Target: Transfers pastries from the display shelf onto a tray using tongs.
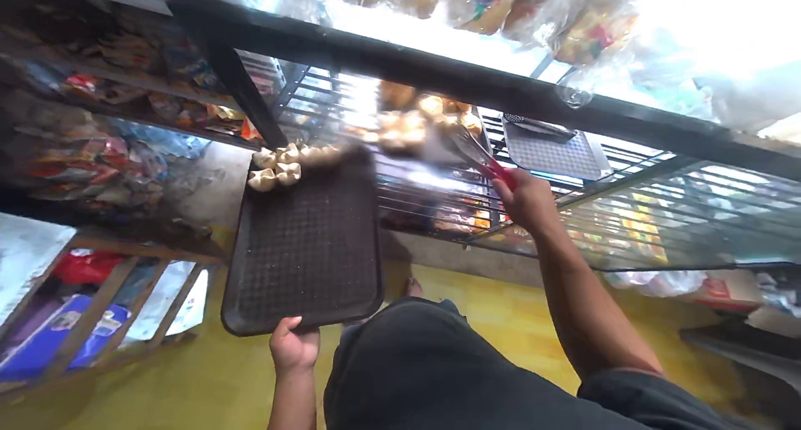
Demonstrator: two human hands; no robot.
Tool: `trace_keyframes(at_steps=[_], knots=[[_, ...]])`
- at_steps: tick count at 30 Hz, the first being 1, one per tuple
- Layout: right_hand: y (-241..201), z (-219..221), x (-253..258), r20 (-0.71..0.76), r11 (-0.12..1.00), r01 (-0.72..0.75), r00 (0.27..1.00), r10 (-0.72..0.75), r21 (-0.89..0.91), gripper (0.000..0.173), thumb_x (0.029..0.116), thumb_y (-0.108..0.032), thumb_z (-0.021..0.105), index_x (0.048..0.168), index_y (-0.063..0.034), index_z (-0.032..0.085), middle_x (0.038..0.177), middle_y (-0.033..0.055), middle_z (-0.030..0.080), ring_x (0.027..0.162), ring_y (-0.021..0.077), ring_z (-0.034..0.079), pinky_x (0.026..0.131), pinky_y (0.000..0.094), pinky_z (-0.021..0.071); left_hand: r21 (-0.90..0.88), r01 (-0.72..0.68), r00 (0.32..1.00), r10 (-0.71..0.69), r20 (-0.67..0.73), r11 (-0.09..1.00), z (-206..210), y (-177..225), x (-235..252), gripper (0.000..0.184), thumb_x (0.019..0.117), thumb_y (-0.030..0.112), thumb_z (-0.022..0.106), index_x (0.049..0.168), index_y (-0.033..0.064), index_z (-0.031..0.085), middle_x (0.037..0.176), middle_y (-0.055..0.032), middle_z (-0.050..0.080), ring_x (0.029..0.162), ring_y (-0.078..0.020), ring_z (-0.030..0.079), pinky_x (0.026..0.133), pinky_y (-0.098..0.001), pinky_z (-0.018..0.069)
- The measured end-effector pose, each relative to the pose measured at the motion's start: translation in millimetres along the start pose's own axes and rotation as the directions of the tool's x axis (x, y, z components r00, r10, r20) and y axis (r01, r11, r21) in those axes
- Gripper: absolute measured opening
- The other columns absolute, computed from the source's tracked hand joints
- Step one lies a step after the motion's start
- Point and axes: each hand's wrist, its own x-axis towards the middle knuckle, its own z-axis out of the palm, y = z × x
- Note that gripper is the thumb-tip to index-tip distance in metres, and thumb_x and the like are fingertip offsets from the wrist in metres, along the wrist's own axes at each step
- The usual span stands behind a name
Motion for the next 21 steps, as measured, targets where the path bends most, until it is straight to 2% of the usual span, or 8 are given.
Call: trace_keyframes(at_steps=[5, 8, 13, 16, 18, 21], knots=[[8.6, 23.1, 45.1, 0.026, 1.0, -0.009, 1.0, 0.009, 0.007, 0.032, 0.1048, -0.031, 0.058, 0.111, -0.0011, 0.069, 0.094, 0.0216, 0.071, 0.092, 0.04, 0.07, 0.083, 0.0623, 0.0541, 0.01, -0.014, 1.0, 0.014, 0.009, 1.0, 2.0, 1.8, 3.4, 0.027, 0.0805, 0.005, 0.044, 0.103, 0.0118, 0.057, 0.092, -0.0039, 0.072, 0.084, -0.0146, 0.072, 0.073, -0.037, 0.0615], [5.3, 32.7, 56.4, 0.051, 1.0, 0.004, 0.999, -0.003, -0.008, 0.032, 0.1037, -0.031, 0.058, 0.105, -0.001, 0.068, 0.092, 0.0207, 0.07, 0.092, 0.0386, 0.07, 0.083, 0.0602, 0.0541, 0.028, -0.015, 1.0, 0.015, -0.016, 0.999, 4.8, 0.9, -1.4, 0.026, 0.0813, 0.005, 0.043, 0.103, 0.012, 0.055, 0.092, -0.0041, 0.071, 0.084, -0.015, 0.071, 0.073, -0.0379, 0.0611], [6.5, 26.7, 50.7, 0.058, 0.998, -0.053, 0.997, 0.051, 0.022, 0.034, 0.103, -0.033, 0.061, 0.109, -0.0007, 0.069, 0.096, 0.0216, 0.07, 0.094, 0.0396, 0.069, 0.085, 0.0613, 0.0532, 0.011, 0.0, 1.0, 0.0, -0.025, 1.0, 2.0, -1.7, -6.9, 0.025, 0.0821, 0.006, 0.043, 0.103, 0.0123, 0.055, 0.091, -0.0037, 0.071, 0.084, -0.0149, 0.071, 0.073, -0.0384, 0.0611], [4.5, 2.8, 19.5, 0.009, 0.997, -0.051, 0.999, 0.05, 0.053, 0.035, 0.1045, -0.032, 0.06, 0.117, 0.0004, 0.067, 0.095, 0.0253, 0.069, 0.088, 0.0437, 0.068, 0.077, 0.0657, 0.0526, 0.004, 0.001, 0.999, -0.001, -0.034, 1.0, 1.5, -2.7, -9.5, 0.025, 0.0824, 0.004, 0.042, 0.101, 0.0119, 0.057, 0.089, -0.0035, 0.072, 0.081, -0.0143, 0.072, 0.071, -0.0361, 0.0615], [-15.0, -5.3, 5.1, 0.023, 0.998, -0.017, 1.0, 0.015, 0.06, 0.035, 0.1046, -0.031, 0.06, 0.122, -0.0017, 0.067, 0.097, 0.0236, 0.07, 0.088, 0.0415, 0.069, 0.079, 0.0645, 0.0527, -0.011, 0.004, 0.998, -0.005, -0.055, 1.0, 3.3, -5.0, -12.3, 0.025, 0.0813, 0.003, 0.042, 0.099, 0.0108, 0.057, 0.087, -0.0044, 0.071, 0.079, -0.015, 0.072, 0.069, -0.0361, 0.0613], [-67.8, 29.3, -4.6, 0.191, 0.988, 0.132, 0.971, -0.144, 0.075, 0.032, 0.1027, -0.03, 0.063, 0.12, -0.0038, 0.068, 0.094, 0.0198, 0.071, 0.086, 0.0371, 0.07, 0.078, 0.0615, 0.0557, -0.022, 0.011, 0.998, -0.013, -0.065, 1.0, 1.2, -5.8, -15.7, 0.024, 0.0801, 0.003, 0.043, 0.098, 0.0095, 0.057, 0.087, -0.0054, 0.071, 0.079, -0.0158, 0.072, 0.069, -0.0365, 0.0614]])
